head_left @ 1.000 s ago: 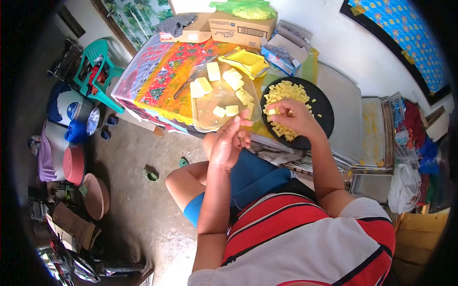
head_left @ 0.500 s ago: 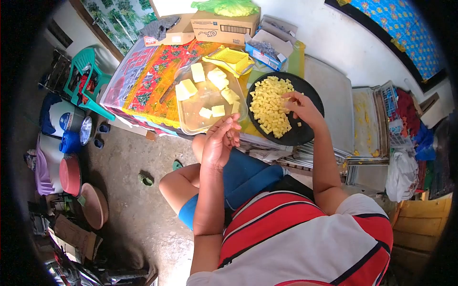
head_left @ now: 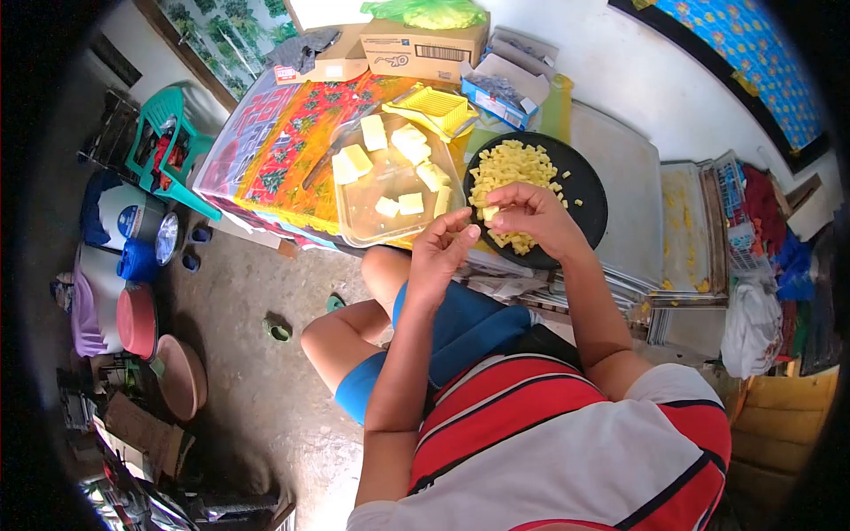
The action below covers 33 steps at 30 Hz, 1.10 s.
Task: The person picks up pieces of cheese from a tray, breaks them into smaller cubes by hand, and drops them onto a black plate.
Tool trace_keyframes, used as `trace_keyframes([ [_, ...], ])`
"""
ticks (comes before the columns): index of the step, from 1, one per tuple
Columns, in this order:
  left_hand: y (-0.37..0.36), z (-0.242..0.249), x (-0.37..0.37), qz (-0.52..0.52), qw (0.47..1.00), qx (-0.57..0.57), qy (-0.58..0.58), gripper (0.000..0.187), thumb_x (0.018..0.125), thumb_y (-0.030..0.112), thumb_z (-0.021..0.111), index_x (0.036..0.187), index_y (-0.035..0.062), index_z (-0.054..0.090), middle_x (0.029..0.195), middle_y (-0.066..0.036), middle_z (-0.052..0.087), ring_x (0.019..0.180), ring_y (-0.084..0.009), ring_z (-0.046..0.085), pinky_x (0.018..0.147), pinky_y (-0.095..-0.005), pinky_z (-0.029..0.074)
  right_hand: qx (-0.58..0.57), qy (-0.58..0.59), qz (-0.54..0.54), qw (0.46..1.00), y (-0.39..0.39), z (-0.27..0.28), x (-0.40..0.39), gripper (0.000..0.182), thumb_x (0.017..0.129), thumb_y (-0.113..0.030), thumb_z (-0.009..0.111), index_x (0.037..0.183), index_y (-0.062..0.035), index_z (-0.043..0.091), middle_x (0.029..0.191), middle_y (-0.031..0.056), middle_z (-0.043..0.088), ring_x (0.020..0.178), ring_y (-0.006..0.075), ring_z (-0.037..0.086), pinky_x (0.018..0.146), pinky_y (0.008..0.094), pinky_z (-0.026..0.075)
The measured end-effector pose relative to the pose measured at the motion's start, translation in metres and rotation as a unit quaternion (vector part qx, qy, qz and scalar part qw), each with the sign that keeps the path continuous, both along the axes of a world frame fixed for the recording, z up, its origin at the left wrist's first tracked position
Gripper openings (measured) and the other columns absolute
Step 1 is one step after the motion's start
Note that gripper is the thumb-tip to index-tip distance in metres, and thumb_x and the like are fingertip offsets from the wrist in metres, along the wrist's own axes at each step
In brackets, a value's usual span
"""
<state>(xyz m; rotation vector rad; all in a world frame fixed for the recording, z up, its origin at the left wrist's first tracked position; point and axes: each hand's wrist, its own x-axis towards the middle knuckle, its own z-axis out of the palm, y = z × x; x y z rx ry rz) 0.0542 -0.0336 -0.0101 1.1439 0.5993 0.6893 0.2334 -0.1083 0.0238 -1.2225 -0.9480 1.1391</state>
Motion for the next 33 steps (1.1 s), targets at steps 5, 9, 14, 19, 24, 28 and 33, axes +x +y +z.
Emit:
trace_keyframes([
  [5, 0.000, 0.003, -0.004, -0.010, 0.998, 0.026, -0.049, 0.031, 0.086, 0.017, 0.068, 0.114, 0.0042, 0.061, 0.086, 0.001, 0.060, 0.067, -0.0052, 0.052, 0.058, -0.0196, 0.044, 0.004, -0.014, 0.029, 0.999, -0.001, 0.005, -0.012, 0.026, 0.078, -0.002, 0.070, 0.103, -0.0007, 0.064, 0.090, 0.0018, 0.065, 0.080, 0.0065, 0.061, 0.071, 0.0207, 0.049],
  [9, 0.000, -0.002, -0.006, -0.016, 0.996, 0.003, -0.088, 0.026, 0.087, 0.014, 0.067, 0.109, 0.0019, 0.063, 0.081, 0.000, 0.062, 0.065, -0.0046, 0.051, 0.057, -0.0197, 0.043, 0.005, -0.005, 0.048, 0.999, 0.000, 0.003, -0.016, 0.024, 0.078, -0.002, 0.070, 0.101, -0.0009, 0.064, 0.089, 0.0014, 0.065, 0.077, 0.0058, 0.060, 0.069, 0.0199, 0.049],
  [14, 0.000, 0.002, -0.009, -0.009, 0.994, -0.014, -0.106, 0.022, 0.088, 0.014, 0.064, 0.105, 0.0003, 0.065, 0.078, -0.001, 0.064, 0.062, -0.0051, 0.050, 0.056, -0.0202, 0.043, -0.002, 0.018, 0.053, 0.998, 0.001, 0.002, -0.017, 0.025, 0.081, -0.004, 0.068, 0.105, 0.0009, 0.063, 0.089, 0.0034, 0.066, 0.077, 0.0078, 0.062, 0.068, 0.0208, 0.049],
  [19, 0.001, 0.006, -0.011, -0.003, 0.993, -0.041, -0.110, 0.023, 0.091, 0.016, 0.061, 0.107, -0.0005, 0.065, 0.082, -0.003, 0.066, 0.062, -0.0063, 0.051, 0.057, -0.0211, 0.045, 0.000, 0.058, 0.051, 0.997, 0.002, 0.012, -0.023, 0.027, 0.084, -0.004, 0.065, 0.110, 0.0039, 0.061, 0.097, 0.0086, 0.067, 0.084, 0.0138, 0.066, 0.075, 0.0243, 0.053],
  [24, 0.004, 0.004, -0.014, -0.009, 0.988, -0.086, -0.129, 0.024, 0.093, 0.016, 0.056, 0.108, -0.0012, 0.064, 0.086, -0.006, 0.066, 0.064, -0.0094, 0.054, 0.058, -0.0228, 0.046, -0.001, 0.076, 0.049, 0.996, 0.004, 0.011, -0.024, 0.030, 0.086, -0.004, 0.063, 0.114, 0.0043, 0.059, 0.102, 0.0115, 0.066, 0.091, 0.0178, 0.066, 0.079, 0.0261, 0.054],
  [28, 0.005, 0.009, -0.015, -0.015, 0.980, -0.130, -0.151, 0.025, 0.093, 0.016, 0.054, 0.108, -0.0019, 0.063, 0.087, -0.009, 0.067, 0.063, -0.0119, 0.056, 0.059, -0.0246, 0.048, -0.005, 0.099, 0.046, 0.994, 0.004, 0.016, -0.027, 0.031, 0.086, -0.003, 0.061, 0.116, 0.0045, 0.058, 0.106, 0.0127, 0.065, 0.093, 0.0197, 0.066, 0.080, 0.0265, 0.054],
  [33, 0.007, 0.010, -0.015, -0.026, 0.964, -0.190, -0.182, 0.025, 0.092, 0.016, 0.057, 0.109, -0.0013, 0.062, 0.085, -0.008, 0.067, 0.062, -0.0106, 0.055, 0.058, -0.0246, 0.048, 0.002, 0.145, 0.048, 0.988, 0.005, 0.014, -0.026, 0.031, 0.086, -0.001, 0.061, 0.116, 0.0043, 0.059, 0.107, 0.0120, 0.064, 0.093, 0.0198, 0.066, 0.081, 0.0266, 0.054],
])
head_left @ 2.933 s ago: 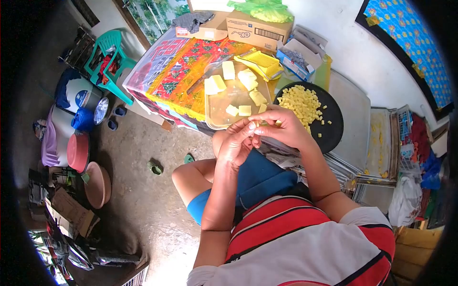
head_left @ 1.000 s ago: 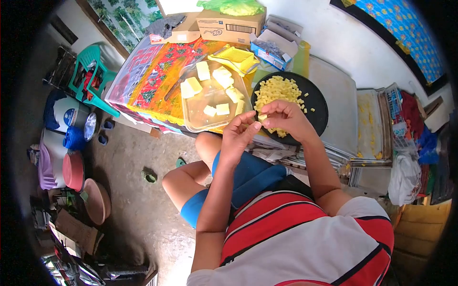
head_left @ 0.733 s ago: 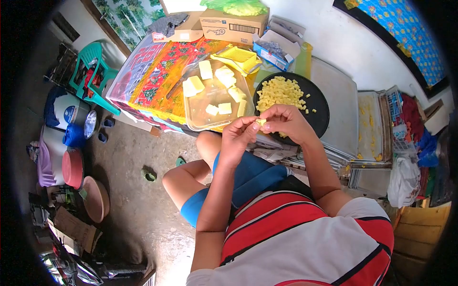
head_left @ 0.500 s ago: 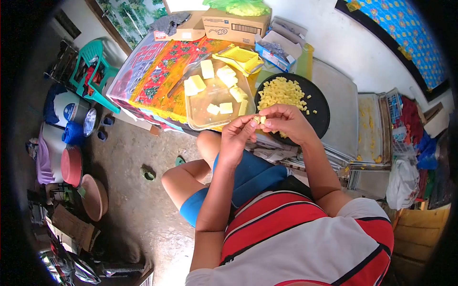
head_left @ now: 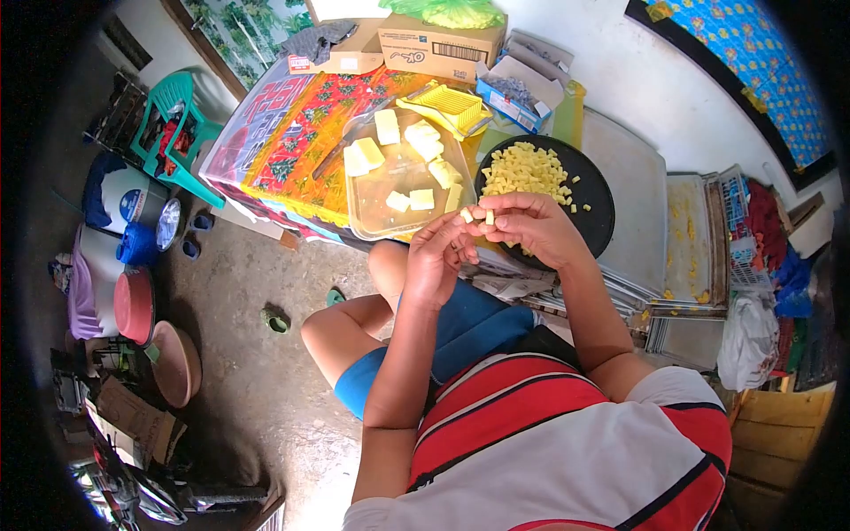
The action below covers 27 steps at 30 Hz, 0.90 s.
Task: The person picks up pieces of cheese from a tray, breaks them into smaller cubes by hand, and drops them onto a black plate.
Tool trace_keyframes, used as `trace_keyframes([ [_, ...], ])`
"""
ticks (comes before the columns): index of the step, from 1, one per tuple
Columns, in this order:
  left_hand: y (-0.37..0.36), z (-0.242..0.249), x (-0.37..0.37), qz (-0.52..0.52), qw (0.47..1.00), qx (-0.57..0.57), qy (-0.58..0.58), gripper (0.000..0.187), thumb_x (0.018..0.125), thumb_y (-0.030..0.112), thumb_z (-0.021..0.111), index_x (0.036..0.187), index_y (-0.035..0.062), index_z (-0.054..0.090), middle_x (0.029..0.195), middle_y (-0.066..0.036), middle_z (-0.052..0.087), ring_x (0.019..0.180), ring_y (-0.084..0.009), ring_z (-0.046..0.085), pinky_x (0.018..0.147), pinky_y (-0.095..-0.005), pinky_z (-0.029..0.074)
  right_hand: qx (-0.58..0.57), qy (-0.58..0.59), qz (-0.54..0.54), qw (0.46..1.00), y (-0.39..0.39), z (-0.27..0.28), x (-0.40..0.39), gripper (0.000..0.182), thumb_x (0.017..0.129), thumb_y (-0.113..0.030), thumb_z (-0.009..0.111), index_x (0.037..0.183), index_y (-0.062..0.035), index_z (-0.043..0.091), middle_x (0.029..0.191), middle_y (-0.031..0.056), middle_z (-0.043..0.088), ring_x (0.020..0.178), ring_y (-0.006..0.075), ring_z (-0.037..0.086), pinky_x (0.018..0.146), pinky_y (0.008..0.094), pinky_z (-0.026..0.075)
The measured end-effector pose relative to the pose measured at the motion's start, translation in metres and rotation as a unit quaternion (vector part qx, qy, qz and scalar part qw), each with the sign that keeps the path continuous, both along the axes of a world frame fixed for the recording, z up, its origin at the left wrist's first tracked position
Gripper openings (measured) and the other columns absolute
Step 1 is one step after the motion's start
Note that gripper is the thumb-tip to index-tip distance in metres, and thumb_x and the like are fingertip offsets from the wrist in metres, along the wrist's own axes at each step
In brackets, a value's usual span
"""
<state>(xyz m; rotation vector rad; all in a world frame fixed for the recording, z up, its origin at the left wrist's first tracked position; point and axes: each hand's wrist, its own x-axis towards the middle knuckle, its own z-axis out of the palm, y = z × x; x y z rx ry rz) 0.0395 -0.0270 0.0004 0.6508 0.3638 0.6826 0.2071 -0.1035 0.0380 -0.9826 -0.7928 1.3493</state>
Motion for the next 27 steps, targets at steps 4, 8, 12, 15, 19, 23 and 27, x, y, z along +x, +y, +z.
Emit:
trace_keyframes([
  [4, 0.000, -0.003, 0.001, 0.010, 1.000, -0.022, -0.004, 0.020, 0.090, 0.015, 0.060, 0.103, 0.0004, 0.062, 0.083, -0.008, 0.067, 0.062, -0.0112, 0.057, 0.057, -0.0244, 0.048, 0.012, -0.049, -0.010, 0.999, -0.001, -0.011, 0.006, 0.030, 0.082, -0.001, 0.065, 0.112, 0.0030, 0.061, 0.103, 0.0085, 0.065, 0.087, 0.0150, 0.065, 0.080, 0.0256, 0.053],
  [8, 0.000, -0.008, 0.004, 0.014, 1.000, -0.017, 0.021, 0.015, 0.087, 0.012, 0.063, 0.098, 0.0027, 0.062, 0.082, -0.008, 0.067, 0.061, -0.0116, 0.058, 0.056, -0.0240, 0.048, 0.000, -0.121, -0.039, 0.992, -0.007, -0.012, 0.021, 0.032, 0.078, -0.003, 0.069, 0.110, 0.0007, 0.063, 0.098, 0.0054, 0.065, 0.083, 0.0106, 0.062, 0.077, 0.0233, 0.050],
  [12, -0.005, -0.021, 0.022, 0.047, 0.961, 0.207, 0.179, 0.009, 0.084, 0.011, 0.066, 0.089, 0.0042, 0.064, 0.080, -0.007, 0.066, 0.065, -0.0155, 0.059, 0.061, -0.0271, 0.047, -0.034, -0.249, -0.120, 0.960, -0.024, -0.019, 0.053, 0.028, 0.077, -0.006, 0.070, 0.104, 0.0002, 0.065, 0.089, 0.0022, 0.065, 0.077, 0.0077, 0.060, 0.072, 0.0218, 0.048],
  [15, -0.013, -0.029, 0.047, 0.143, 0.806, 0.506, 0.270, 0.007, 0.079, 0.011, 0.070, 0.083, 0.0058, 0.066, 0.077, -0.008, 0.063, 0.072, -0.0213, 0.058, 0.069, -0.0316, 0.044, -0.105, -0.367, -0.128, 0.916, -0.038, -0.044, 0.093, 0.025, 0.079, -0.008, 0.065, 0.103, 0.0018, 0.066, 0.080, 0.0011, 0.064, 0.069, 0.0077, 0.059, 0.066, 0.0220, 0.048],
  [19, -0.029, -0.037, 0.080, 0.182, 0.677, 0.652, 0.289, 0.011, 0.074, 0.015, 0.071, 0.083, 0.0101, 0.069, 0.084, -0.008, 0.059, 0.085, -0.0275, 0.053, 0.076, -0.0386, 0.040, -0.151, -0.467, -0.143, 0.859, -0.051, -0.072, 0.109, 0.026, 0.076, -0.008, 0.062, 0.100, 0.0013, 0.067, 0.081, 0.0073, 0.068, 0.074, 0.0109, 0.063, 0.070, 0.0261, 0.050],
  [23, -0.040, -0.053, 0.105, 0.156, 0.631, 0.691, 0.317, 0.013, 0.076, 0.018, 0.068, 0.088, 0.0124, 0.070, 0.091, -0.006, 0.058, 0.092, -0.0269, 0.051, 0.078, -0.0387, 0.038, -0.154, -0.457, -0.151, 0.863, -0.054, -0.081, 0.111, 0.025, 0.078, -0.009, 0.060, 0.099, 0.0003, 0.068, 0.084, 0.0104, 0.069, 0.072, 0.0149, 0.065, 0.070, 0.0280, 0.051],
  [27, -0.042, -0.051, 0.107, 0.146, 0.622, 0.702, 0.315, 0.022, 0.075, 0.018, 0.068, 0.096, 0.0129, 0.070, 0.095, -0.007, 0.058, 0.096, -0.0269, 0.051, 0.080, -0.0384, 0.038, -0.181, -0.445, -0.185, 0.857, -0.056, -0.067, 0.108, 0.024, 0.080, -0.011, 0.060, 0.100, -0.0001, 0.067, 0.084, 0.0105, 0.069, 0.072, 0.0158, 0.065, 0.070, 0.0283, 0.051],
])
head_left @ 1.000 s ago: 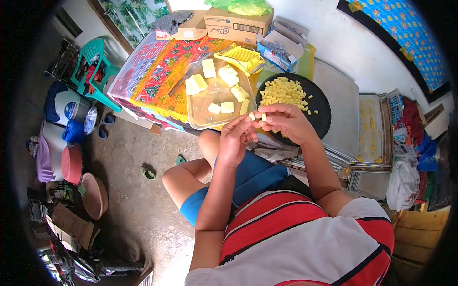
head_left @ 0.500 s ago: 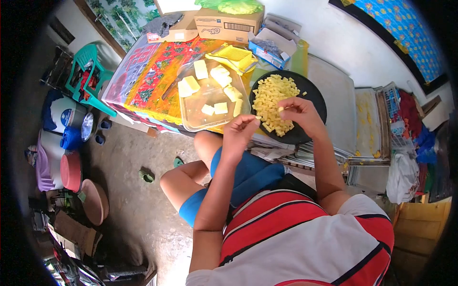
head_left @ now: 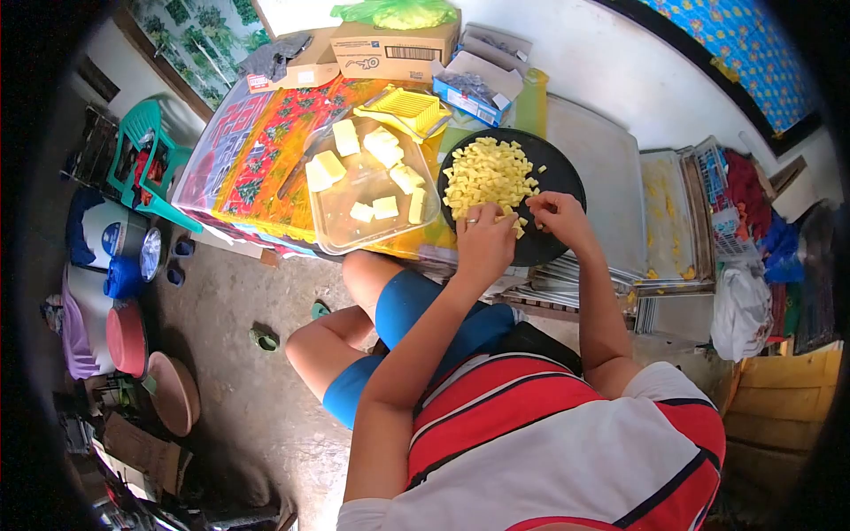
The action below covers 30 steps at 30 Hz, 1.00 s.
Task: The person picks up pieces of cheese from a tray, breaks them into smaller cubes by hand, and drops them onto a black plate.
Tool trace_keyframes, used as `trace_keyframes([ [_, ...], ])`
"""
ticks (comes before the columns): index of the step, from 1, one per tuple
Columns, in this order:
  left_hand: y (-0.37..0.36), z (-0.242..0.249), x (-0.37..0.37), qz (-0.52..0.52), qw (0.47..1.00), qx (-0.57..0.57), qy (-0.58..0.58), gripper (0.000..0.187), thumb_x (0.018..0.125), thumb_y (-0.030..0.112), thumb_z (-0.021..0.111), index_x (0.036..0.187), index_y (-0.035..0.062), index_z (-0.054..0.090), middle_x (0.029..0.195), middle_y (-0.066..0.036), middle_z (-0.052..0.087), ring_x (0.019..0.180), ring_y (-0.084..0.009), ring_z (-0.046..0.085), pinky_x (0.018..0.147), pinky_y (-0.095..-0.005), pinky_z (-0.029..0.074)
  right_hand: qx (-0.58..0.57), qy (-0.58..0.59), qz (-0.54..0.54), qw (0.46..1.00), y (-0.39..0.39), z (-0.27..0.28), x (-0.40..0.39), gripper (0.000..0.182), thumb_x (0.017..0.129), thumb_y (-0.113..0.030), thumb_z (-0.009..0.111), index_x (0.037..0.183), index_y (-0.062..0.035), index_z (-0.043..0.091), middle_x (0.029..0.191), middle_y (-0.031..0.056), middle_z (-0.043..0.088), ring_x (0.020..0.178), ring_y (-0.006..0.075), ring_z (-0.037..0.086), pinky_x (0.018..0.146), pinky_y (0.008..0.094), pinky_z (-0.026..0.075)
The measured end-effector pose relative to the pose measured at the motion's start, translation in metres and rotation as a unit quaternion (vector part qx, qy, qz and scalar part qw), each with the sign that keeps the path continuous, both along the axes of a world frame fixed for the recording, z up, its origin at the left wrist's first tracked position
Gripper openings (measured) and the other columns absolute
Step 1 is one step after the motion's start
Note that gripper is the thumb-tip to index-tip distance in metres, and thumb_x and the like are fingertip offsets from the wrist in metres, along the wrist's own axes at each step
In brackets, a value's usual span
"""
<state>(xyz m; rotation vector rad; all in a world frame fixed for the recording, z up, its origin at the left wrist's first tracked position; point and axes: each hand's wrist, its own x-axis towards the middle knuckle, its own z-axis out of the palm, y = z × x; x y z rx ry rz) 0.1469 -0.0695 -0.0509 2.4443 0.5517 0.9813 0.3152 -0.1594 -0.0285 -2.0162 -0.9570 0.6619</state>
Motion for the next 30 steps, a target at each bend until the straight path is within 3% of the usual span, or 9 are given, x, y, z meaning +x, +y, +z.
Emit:
trace_keyframes([
  [6, 0.021, -0.001, -0.023, 0.074, 0.995, -0.050, -0.042, 0.029, 0.077, 0.019, 0.067, 0.105, 0.0114, 0.067, 0.100, -0.008, 0.057, 0.099, -0.0286, 0.049, 0.084, -0.0417, 0.038, 0.090, -0.032, -0.001, 0.995, 0.009, 0.001, -0.010, 0.024, 0.082, -0.013, 0.061, 0.101, 0.0007, 0.066, 0.089, 0.0103, 0.068, 0.076, 0.0148, 0.064, 0.071, 0.0275, 0.050],
  [9, 0.041, 0.001, -0.047, 0.131, 0.984, -0.097, -0.071, 0.024, 0.078, 0.015, 0.068, 0.101, 0.0052, 0.067, 0.097, -0.014, 0.060, 0.096, -0.0308, 0.052, 0.088, -0.0405, 0.039, 0.141, -0.028, 0.017, 0.989, 0.026, -0.001, -0.026, 0.024, 0.082, -0.013, 0.062, 0.102, -0.0007, 0.066, 0.089, 0.0103, 0.068, 0.078, 0.0143, 0.064, 0.072, 0.0272, 0.050],
  [13, 0.074, -0.018, -0.083, 0.196, 0.961, -0.136, -0.138, 0.022, 0.080, 0.010, 0.066, 0.101, 0.0022, 0.067, 0.095, -0.014, 0.062, 0.089, -0.0281, 0.057, 0.083, -0.0361, 0.043, 0.189, -0.109, 0.103, 0.970, 0.059, -0.003, -0.075, 0.021, 0.081, -0.014, 0.063, 0.099, -0.0037, 0.066, 0.091, 0.0127, 0.066, 0.086, 0.0248, 0.063, 0.077, 0.0335, 0.050],
  [15, 0.083, -0.019, -0.100, 0.221, 0.943, -0.177, -0.178, 0.019, 0.080, 0.006, 0.064, 0.098, 0.0020, 0.068, 0.090, -0.015, 0.063, 0.084, -0.0291, 0.059, 0.080, -0.0361, 0.045, 0.182, -0.095, 0.156, 0.966, 0.079, -0.001, -0.097, 0.020, 0.081, -0.014, 0.063, 0.098, -0.0041, 0.066, 0.093, 0.0138, 0.066, 0.089, 0.0285, 0.062, 0.079, 0.0360, 0.049],
  [20, 0.099, -0.021, -0.139, 0.277, 0.915, -0.228, -0.184, 0.022, 0.084, 0.008, 0.062, 0.104, -0.0013, 0.066, 0.087, -0.011, 0.065, 0.082, -0.0181, 0.059, 0.076, -0.0298, 0.047, 0.200, -0.101, 0.231, 0.947, 0.136, -0.024, -0.134, 0.024, 0.077, -0.014, 0.065, 0.101, -0.0066, 0.066, 0.096, 0.0155, 0.066, 0.093, 0.0332, 0.061, 0.082, 0.0396, 0.048],
  [23, 0.099, -0.015, -0.150, 0.282, 0.893, -0.281, -0.209, 0.023, 0.086, 0.008, 0.061, 0.105, -0.0043, 0.065, 0.088, -0.009, 0.067, 0.083, -0.0145, 0.060, 0.079, -0.0274, 0.047, 0.180, -0.201, 0.238, 0.933, 0.164, -0.035, -0.153, 0.027, 0.076, -0.015, 0.065, 0.102, -0.0071, 0.066, 0.096, 0.0153, 0.066, 0.092, 0.0343, 0.061, 0.083, 0.0397, 0.048],
  [25, 0.100, -0.013, -0.154, 0.281, 0.873, -0.328, -0.228, 0.023, 0.087, 0.009, 0.061, 0.105, -0.0052, 0.065, 0.089, -0.009, 0.067, 0.082, -0.0142, 0.060, 0.080, -0.0272, 0.046, 0.165, -0.245, 0.234, 0.926, 0.176, -0.032, -0.164, 0.037, 0.074, -0.018, 0.067, 0.110, -0.0096, 0.064, 0.100, 0.0132, 0.066, 0.100, 0.0319, 0.058, 0.086, 0.0433, 0.043],
  [30, 0.105, -0.025, -0.160, 0.264, 0.857, -0.356, -0.264, 0.021, 0.088, 0.010, 0.061, 0.103, -0.0026, 0.066, 0.080, -0.001, 0.063, 0.067, -0.0073, 0.054, 0.065, -0.0210, 0.044, 0.116, -0.307, 0.215, 0.920, 0.203, -0.047, -0.176, 0.050, 0.072, -0.024, 0.072, 0.119, -0.0119, 0.059, 0.106, 0.0102, 0.065, 0.109, 0.0271, 0.053, 0.091, 0.0453, 0.034],
])
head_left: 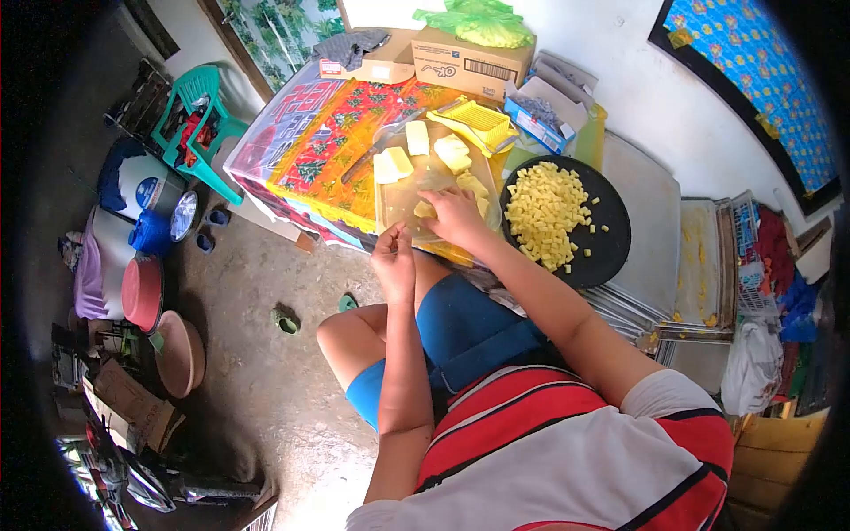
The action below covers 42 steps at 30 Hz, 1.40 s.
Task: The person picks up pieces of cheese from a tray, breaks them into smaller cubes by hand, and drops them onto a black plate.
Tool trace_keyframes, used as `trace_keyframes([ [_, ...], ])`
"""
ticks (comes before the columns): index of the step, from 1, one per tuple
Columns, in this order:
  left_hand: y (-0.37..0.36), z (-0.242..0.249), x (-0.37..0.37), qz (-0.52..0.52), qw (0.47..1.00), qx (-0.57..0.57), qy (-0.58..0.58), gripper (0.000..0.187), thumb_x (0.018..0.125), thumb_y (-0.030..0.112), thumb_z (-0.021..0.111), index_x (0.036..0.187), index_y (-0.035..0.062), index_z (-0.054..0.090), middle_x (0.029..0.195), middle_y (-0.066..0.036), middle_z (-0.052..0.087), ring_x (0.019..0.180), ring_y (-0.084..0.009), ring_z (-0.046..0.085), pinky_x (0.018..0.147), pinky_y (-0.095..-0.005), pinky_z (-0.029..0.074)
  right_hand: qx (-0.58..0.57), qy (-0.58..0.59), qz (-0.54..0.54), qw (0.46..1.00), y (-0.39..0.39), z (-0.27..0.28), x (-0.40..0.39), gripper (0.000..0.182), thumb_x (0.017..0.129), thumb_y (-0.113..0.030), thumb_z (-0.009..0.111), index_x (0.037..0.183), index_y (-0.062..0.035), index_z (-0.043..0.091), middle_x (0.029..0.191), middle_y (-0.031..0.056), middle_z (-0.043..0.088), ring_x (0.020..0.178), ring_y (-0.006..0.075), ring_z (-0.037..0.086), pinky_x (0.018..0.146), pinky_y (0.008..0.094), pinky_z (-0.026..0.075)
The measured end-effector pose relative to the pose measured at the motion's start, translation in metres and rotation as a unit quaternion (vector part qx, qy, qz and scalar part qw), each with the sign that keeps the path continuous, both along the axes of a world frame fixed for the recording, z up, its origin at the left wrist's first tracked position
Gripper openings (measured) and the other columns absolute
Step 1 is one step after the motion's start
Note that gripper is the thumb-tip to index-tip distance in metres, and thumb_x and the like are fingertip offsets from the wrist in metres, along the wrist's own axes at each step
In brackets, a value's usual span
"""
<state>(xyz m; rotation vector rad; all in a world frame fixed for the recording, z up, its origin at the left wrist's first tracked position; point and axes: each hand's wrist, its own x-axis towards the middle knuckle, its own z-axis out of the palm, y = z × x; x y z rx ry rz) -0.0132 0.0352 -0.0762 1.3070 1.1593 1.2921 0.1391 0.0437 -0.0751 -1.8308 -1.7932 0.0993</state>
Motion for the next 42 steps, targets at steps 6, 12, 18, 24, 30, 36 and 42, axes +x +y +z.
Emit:
trace_keyframes([
  [6, 0.005, -0.013, -0.006, -0.010, 0.999, -0.022, -0.030, 0.021, 0.088, 0.010, 0.060, 0.104, -0.0025, 0.065, 0.081, -0.001, 0.063, 0.068, -0.0056, 0.051, 0.062, -0.0201, 0.042, 0.026, -0.024, -0.003, 0.999, 0.000, -0.003, -0.001, 0.044, 0.072, -0.024, 0.072, 0.113, -0.0120, 0.063, 0.101, 0.0087, 0.067, 0.102, 0.0254, 0.055, 0.092, 0.0449, 0.032],
  [12, 0.008, -0.016, -0.007, -0.015, 0.998, -0.056, -0.033, 0.023, 0.089, 0.009, 0.060, 0.105, -0.0057, 0.064, 0.090, -0.008, 0.067, 0.081, -0.0090, 0.058, 0.074, -0.0232, 0.047, 0.037, -0.013, -0.027, 0.999, -0.005, -0.003, -0.003, 0.033, 0.073, -0.025, 0.071, 0.104, -0.0127, 0.067, 0.092, 0.0071, 0.068, 0.097, 0.0236, 0.057, 0.091, 0.0453, 0.032],
  [18, 0.008, -0.022, -0.005, -0.023, 0.997, -0.062, -0.035, 0.022, 0.089, 0.008, 0.059, 0.104, -0.0063, 0.064, 0.089, -0.008, 0.067, 0.080, -0.0089, 0.058, 0.073, -0.0228, 0.047, 0.069, -0.028, -0.004, 0.997, -0.001, -0.011, -0.003, 0.030, 0.076, -0.026, 0.068, 0.103, -0.0128, 0.067, 0.092, 0.0083, 0.067, 0.095, 0.0246, 0.057, 0.091, 0.0465, 0.032],
  [24, 0.006, 0.002, -0.001, -0.056, 0.979, -0.126, -0.149, 0.026, 0.090, 0.016, 0.060, 0.107, -0.0043, 0.060, 0.081, -0.006, 0.063, 0.065, -0.0087, 0.056, 0.059, -0.0225, 0.047, 0.092, 0.118, 0.037, 0.988, 0.000, 0.009, -0.002, 0.036, 0.077, -0.021, 0.070, 0.112, -0.0113, 0.063, 0.102, 0.0087, 0.067, 0.095, 0.0268, 0.062, 0.082, 0.0403, 0.046],
  [30, 0.023, 0.018, 0.007, -0.125, 0.948, -0.184, -0.228, 0.026, 0.091, 0.025, 0.060, 0.095, -0.0001, 0.060, 0.076, -0.007, 0.062, 0.057, -0.0125, 0.057, 0.055, -0.0229, 0.049, 0.029, 0.290, 0.094, 0.952, -0.020, 0.042, -0.007, 0.039, 0.078, -0.011, 0.068, 0.116, -0.0100, 0.061, 0.107, 0.0115, 0.065, 0.089, 0.0242, 0.064, 0.072, 0.0320, 0.051],
  [36, 0.030, 0.013, 0.002, -0.192, 0.928, -0.201, -0.246, 0.023, 0.091, 0.023, 0.060, 0.089, 0.0006, 0.061, 0.071, -0.007, 0.062, 0.058, -0.0135, 0.060, 0.054, -0.0245, 0.052, 0.063, 0.304, 0.122, 0.943, -0.026, 0.043, -0.004, 0.037, 0.079, -0.009, 0.066, 0.116, -0.0082, 0.062, 0.104, 0.0111, 0.065, 0.088, 0.0214, 0.064, 0.074, 0.0310, 0.051],
  [42, 0.027, 0.017, -0.001, -0.195, 0.916, -0.219, -0.274, 0.024, 0.093, 0.023, 0.055, 0.093, -0.0002, 0.061, 0.073, -0.009, 0.064, 0.060, -0.0151, 0.061, 0.056, -0.0273, 0.053, 0.060, 0.330, 0.129, 0.933, -0.026, 0.038, -0.002, 0.036, 0.078, -0.010, 0.067, 0.114, -0.0075, 0.063, 0.099, 0.0122, 0.066, 0.085, 0.0221, 0.064, 0.076, 0.0309, 0.050],
])
